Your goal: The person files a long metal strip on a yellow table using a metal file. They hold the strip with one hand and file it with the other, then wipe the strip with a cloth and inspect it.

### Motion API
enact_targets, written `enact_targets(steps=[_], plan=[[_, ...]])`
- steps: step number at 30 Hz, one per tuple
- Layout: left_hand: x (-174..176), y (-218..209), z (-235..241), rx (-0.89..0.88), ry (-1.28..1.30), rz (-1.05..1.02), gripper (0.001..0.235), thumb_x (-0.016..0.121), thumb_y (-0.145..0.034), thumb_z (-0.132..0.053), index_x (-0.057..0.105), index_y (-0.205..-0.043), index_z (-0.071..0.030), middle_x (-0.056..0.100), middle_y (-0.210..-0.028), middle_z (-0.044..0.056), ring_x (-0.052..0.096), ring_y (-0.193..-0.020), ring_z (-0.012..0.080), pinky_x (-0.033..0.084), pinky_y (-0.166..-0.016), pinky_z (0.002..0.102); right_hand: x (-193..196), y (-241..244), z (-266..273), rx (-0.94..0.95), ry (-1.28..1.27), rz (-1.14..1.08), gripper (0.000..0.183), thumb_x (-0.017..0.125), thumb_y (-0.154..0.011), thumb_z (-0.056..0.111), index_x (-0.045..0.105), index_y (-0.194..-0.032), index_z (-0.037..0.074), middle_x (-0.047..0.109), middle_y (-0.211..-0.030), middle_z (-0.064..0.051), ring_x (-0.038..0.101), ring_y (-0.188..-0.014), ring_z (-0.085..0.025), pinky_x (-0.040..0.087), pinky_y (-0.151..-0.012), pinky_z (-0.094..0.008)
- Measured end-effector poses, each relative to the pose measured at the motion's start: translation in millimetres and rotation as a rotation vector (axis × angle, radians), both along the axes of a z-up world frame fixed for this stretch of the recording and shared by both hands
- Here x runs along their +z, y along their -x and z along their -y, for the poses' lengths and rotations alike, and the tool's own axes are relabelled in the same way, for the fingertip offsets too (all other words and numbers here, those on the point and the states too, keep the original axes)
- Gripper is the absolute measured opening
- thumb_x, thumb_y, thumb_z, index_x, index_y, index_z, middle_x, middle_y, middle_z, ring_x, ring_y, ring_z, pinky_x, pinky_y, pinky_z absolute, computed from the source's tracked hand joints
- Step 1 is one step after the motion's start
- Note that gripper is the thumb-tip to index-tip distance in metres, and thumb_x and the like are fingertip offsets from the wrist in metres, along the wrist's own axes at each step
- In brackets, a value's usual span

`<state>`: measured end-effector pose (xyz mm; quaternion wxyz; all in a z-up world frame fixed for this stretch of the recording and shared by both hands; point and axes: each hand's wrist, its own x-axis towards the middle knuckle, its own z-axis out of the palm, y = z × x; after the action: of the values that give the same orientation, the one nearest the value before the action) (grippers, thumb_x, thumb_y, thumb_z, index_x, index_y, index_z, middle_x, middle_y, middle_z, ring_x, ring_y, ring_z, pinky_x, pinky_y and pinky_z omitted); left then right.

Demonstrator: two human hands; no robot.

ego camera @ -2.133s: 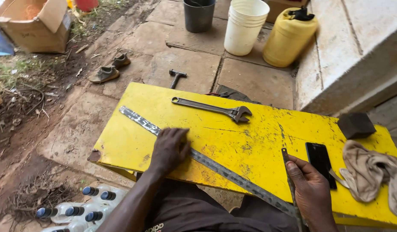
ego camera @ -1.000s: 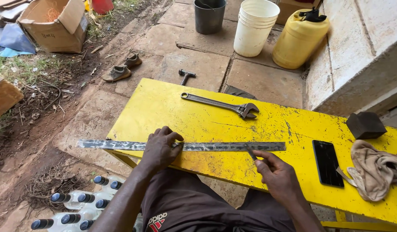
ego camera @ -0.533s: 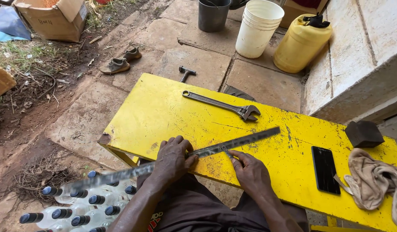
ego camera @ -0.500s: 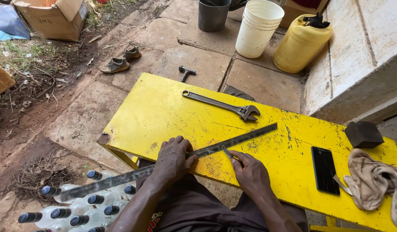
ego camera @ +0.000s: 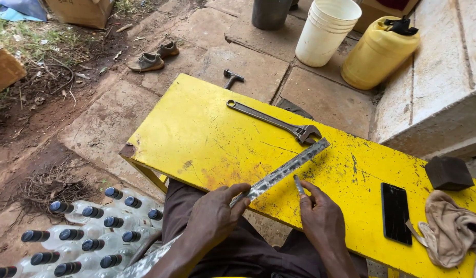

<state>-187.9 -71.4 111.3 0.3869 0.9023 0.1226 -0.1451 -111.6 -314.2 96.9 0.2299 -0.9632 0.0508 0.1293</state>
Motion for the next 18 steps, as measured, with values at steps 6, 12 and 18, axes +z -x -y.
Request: enact_targets(steps=[6, 12, 18], plan=[[-13.7, 34.4, -11.8, 0.167, -0.135, -0.049, 0.053, 0.056, -0.103, -0.059, 0.054, -0.155, -0.054, 0.056, -0.093, -0.001, 0.063, -0.088, 0.0233, 0.049, -0.076, 0.043, -11.5, 2.2, -13.7, 0.148, -0.088, 0.159, 0.045, 0.060, -0.101, 0.033, 0.068, -0.145, 0.039, 0.078, -0.125, 0.003, 0.072, -0.089, -0.022, 0.058, -0.072, -0.041], [-26.8, 32.4, -8.3, 0.140, -0.170, 0.003, 0.052, 0.051, -0.106, -0.053, 0.051, -0.159, -0.051, 0.053, -0.092, 0.007, 0.066, -0.085, 0.0378, 0.050, -0.075, 0.054, -20.0, 7.1, -62.4, 0.457, -0.108, 0.094, 0.044, 0.059, -0.102, 0.038, 0.067, -0.145, 0.040, 0.077, -0.125, 0.008, 0.074, -0.093, -0.020, 0.060, -0.072, -0.039], [-45.7, 13.6, 1.3, 0.131, -0.205, -0.003, 0.051, 0.046, -0.112, -0.045, 0.045, -0.163, -0.048, 0.051, -0.091, 0.005, 0.059, -0.071, 0.0237, 0.055, -0.070, 0.043, -21.2, -13.9, -87.3, 0.440, -0.013, 0.047, 0.044, 0.052, -0.106, 0.038, 0.064, -0.148, 0.039, 0.076, -0.119, 0.003, 0.072, -0.089, -0.024, 0.058, -0.073, -0.042]])
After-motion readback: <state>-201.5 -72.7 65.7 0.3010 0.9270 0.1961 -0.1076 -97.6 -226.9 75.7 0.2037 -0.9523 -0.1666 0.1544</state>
